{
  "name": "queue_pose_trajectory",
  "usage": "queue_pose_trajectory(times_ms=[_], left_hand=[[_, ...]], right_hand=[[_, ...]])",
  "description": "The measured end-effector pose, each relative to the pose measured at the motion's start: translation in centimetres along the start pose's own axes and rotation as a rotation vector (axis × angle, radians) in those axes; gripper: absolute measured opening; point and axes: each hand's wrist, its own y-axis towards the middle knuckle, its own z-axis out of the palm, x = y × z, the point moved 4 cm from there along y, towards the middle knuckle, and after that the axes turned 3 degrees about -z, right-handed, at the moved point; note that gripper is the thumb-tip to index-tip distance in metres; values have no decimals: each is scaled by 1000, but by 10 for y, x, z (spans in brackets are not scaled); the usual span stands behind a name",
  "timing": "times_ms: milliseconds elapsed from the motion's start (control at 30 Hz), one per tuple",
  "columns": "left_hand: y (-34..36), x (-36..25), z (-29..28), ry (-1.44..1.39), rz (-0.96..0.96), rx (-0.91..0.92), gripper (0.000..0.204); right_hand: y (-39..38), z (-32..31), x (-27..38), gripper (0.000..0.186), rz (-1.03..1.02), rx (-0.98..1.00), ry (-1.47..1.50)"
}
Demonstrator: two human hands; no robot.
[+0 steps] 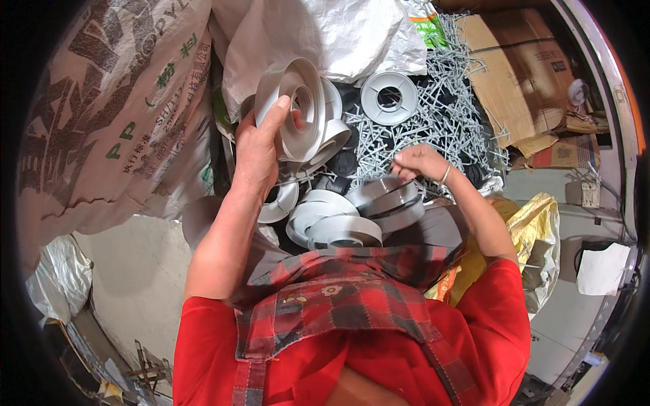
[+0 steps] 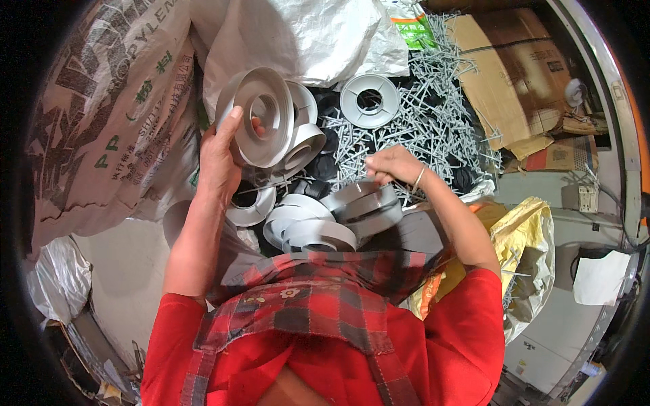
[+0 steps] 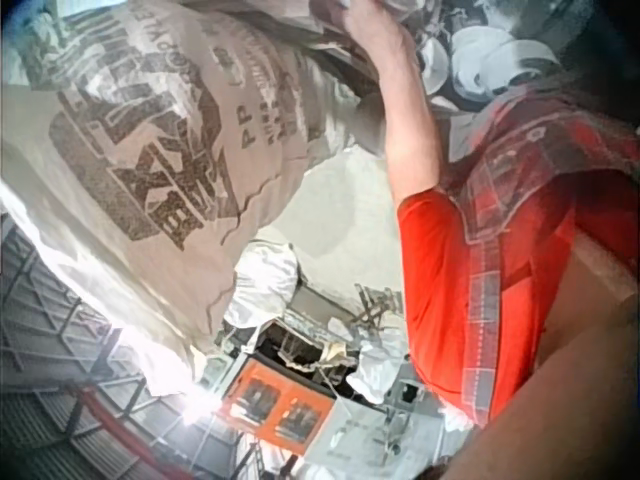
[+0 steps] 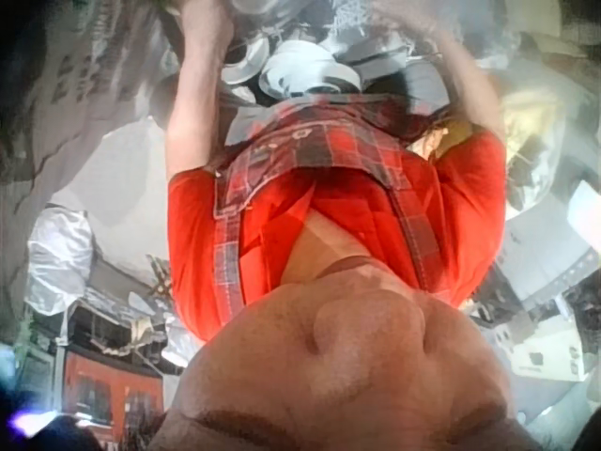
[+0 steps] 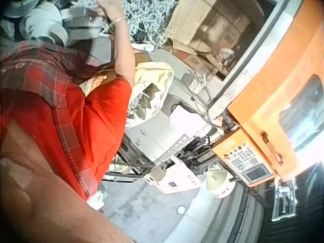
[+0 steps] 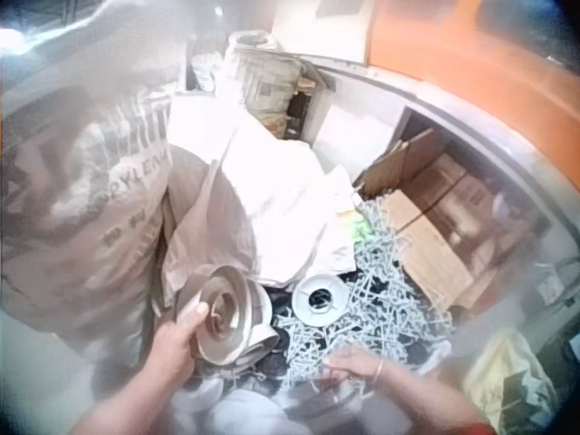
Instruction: The person sorts white circular plastic parts from a pile of scrap and places them into a large white sack. They repeatedly pick up parts, inspect them, and transfer them into the sack. The person also uses a wooden stick to move scrap material inside a machine hopper.
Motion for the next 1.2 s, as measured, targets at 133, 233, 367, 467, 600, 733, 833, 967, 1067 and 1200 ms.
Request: queue_pose_trajectory(times_ms=[133,233,367,467,600,733,833,967,1067,1200], left_hand=[[-2,2,7,14,-22,33,45],[1,4,3,58,-42,-23,48],[9,6,-3,32,-87,-70,49],[6,6,-2,34,-81,-73,50],[7,5,9,74,-53,-64,49],[9,6,1,32,-81,-102,47],[13,10,-9,0,-94,-85,43],[15,9,-7,-42,-75,-72,38],[18,10,-7,-77,-82,-56,39],[16,8,-6,-81,-90,-56,40]], right_hand=[[59,-79,-75,34,219,-640,316],[103,-99,-79,41,93,-747,530],[129,-108,-41,26,-146,-588,761],[110,-149,-23,35,-364,-521,544],[110,-158,-47,77,-218,-536,-566],[133,-117,-24,115,146,-527,-1066],[134,-107,-9,112,363,-525,-1226],[149,-127,-39,73,214,-595,-1307],[132,-132,-40,43,200,-562,-1388],[83,-133,-59,33,177,-515,-1383]])
